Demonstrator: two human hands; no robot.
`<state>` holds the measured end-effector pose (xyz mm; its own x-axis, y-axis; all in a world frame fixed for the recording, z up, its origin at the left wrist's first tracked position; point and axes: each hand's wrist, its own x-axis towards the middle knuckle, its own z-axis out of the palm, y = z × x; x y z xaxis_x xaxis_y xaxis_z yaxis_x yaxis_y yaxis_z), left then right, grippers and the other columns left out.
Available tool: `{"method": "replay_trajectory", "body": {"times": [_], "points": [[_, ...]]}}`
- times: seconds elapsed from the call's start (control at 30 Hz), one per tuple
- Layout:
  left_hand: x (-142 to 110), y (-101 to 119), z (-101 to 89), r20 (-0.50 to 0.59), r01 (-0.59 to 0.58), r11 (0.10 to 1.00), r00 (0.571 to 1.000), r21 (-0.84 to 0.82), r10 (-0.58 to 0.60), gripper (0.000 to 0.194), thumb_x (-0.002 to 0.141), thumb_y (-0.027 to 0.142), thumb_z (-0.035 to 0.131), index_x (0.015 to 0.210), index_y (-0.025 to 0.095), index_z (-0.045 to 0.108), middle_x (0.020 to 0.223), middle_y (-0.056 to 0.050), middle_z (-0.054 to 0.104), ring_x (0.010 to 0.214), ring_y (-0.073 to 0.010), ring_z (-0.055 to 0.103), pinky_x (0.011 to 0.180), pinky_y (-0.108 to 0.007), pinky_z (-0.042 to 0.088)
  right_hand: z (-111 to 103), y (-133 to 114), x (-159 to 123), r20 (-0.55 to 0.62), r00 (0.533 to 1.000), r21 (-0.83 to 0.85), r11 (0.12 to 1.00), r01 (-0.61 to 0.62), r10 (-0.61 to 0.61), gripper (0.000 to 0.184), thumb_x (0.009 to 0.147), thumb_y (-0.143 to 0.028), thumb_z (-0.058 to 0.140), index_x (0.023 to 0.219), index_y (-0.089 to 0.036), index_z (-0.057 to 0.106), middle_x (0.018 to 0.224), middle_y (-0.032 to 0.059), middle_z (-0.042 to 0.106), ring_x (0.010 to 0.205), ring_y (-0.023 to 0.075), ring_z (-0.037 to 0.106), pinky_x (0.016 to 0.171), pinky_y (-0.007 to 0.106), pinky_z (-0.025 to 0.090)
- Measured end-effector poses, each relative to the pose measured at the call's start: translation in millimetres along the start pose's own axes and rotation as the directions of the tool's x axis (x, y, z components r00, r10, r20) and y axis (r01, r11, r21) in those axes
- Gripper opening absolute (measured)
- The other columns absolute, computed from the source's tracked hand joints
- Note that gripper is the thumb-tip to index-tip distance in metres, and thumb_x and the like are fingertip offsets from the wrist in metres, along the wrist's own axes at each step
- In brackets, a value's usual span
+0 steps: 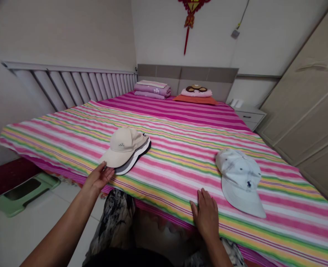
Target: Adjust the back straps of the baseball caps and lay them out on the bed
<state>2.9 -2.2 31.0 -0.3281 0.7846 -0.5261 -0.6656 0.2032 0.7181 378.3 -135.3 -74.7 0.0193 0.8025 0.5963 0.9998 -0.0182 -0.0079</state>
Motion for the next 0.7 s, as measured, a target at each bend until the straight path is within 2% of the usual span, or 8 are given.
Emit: {"method": "replay_trajectory", "body": {"times": [0.17,0.27,0.33,0.4,0.47,0.57,0.63,0.7], "points": [[-2,16,27.0,0.094,-0.023,0.996,0.995,-0.084,0.031,0.010,0.078,0.007,0.049,0.073,0.015,0.053,0.058,0.001,0.058,0.050,-0.0087,0.057,0.053,-0.020,0.049,-1,3,0,0.025,0.999,0.075,0.997,-0.022,0.020,0.049,0.083,-0.044,0.036,0.107,-0.006,0.055,0.112,0.0242,0.057,0.106,0.0350,0.051,0.084,0.050,0.041],[-8,21,43.8,0.185,-0.023,0.992,0.982,-0.124,0.046,0.012,0.076,0.004,0.048,0.076,0.013,0.055,0.063,-0.001,0.061,0.055,-0.0095,0.059,0.056,-0.021,0.050,-7,-2,-1,0.053,0.996,0.201,0.976,-0.080,0.071,0.052,0.081,-0.047,0.039,0.108,-0.007,0.056,0.114,0.0234,0.057,0.108,0.0352,0.050,0.086,0.051,0.041],[-15,17,51.1,0.292,-0.023,0.987,0.954,-0.161,0.069,0.015,0.076,0.002,0.047,0.080,0.013,0.057,0.065,-0.001,0.063,0.058,-0.0101,0.060,0.059,-0.023,0.051,-14,-10,0,0.110,0.986,0.333,0.930,-0.156,0.126,0.051,0.080,-0.048,0.041,0.109,-0.009,0.056,0.115,0.0216,0.057,0.109,0.0337,0.050,0.087,0.050,0.041],[-25,4,53.6,0.439,-0.007,0.983,0.894,-0.185,0.089,0.021,0.073,0.001,0.049,0.087,0.015,0.058,0.069,-0.002,0.065,0.061,-0.0110,0.061,0.061,-0.024,0.052,-23,-22,6,0.199,0.962,0.492,0.829,-0.265,0.189,0.048,0.079,-0.048,0.044,0.109,-0.013,0.057,0.114,0.0184,0.058,0.107,0.0317,0.052,0.088,0.049,0.041],[-38,-16,51.3,0.572,0.040,0.985,0.818,-0.168,0.064,0.033,0.069,0.000,0.053,0.096,0.017,0.058,0.073,-0.002,0.067,0.063,-0.0121,0.062,0.061,-0.024,0.052,-35,-38,17,0.321,0.918,0.655,0.647,-0.391,0.231,0.041,0.078,-0.047,0.047,0.104,-0.018,0.059,0.109,0.0150,0.061,0.103,0.0298,0.055,0.087,0.048,0.042],[-60,-57,39.8,0.694,0.166,0.983,0.717,-0.081,-0.064,0.049,0.062,-0.001,0.060,0.106,0.020,0.056,0.079,-0.003,0.068,0.069,-0.0144,0.063,0.063,-0.024,0.052,-54,-62,43,0.513,0.839,0.819,0.190,-0.541,0.181,0.037,0.073,-0.049,0.057,0.095,-0.019,0.061,0.101,0.0130,0.066,0.099,0.0281,0.058,0.088,0.044,0.042],[-75,-86,28.2,0.745,0.267,0.964,0.640,0.015,-0.189,0.051,0.059,0.002,0.064,0.106,0.020,0.056,0.083,-0.002,0.069,0.071,-0.0148,0.063,0.063,-0.023,0.051,-67,-74,65,0.555,0.825,0.828,-0.169,-0.535,0.105,0.043,0.071,-0.050,0.059,0.102,-0.021,0.059,0.105,0.0105,0.065,0.099,0.0256,0.058,0.087,0.041,0.044],[-88,-114,15.1,0.768,0.343,0.935,0.572,0.094,-0.287,0.046,0.057,0.003,0.066,0.100,0.018,0.059,0.084,-0.003,0.069,0.068,-0.0136,0.063,0.059,-0.021,0.049,-78,-81,84,0.538,0.840,0.774,-0.438,-0.457,0.073,0.049,0.068,-0.053,0.061,0.106,-0.022,0.058,0.106,0.0075,0.065,0.096,0.0234,0.060,0.084,0.038,0.046]]}}
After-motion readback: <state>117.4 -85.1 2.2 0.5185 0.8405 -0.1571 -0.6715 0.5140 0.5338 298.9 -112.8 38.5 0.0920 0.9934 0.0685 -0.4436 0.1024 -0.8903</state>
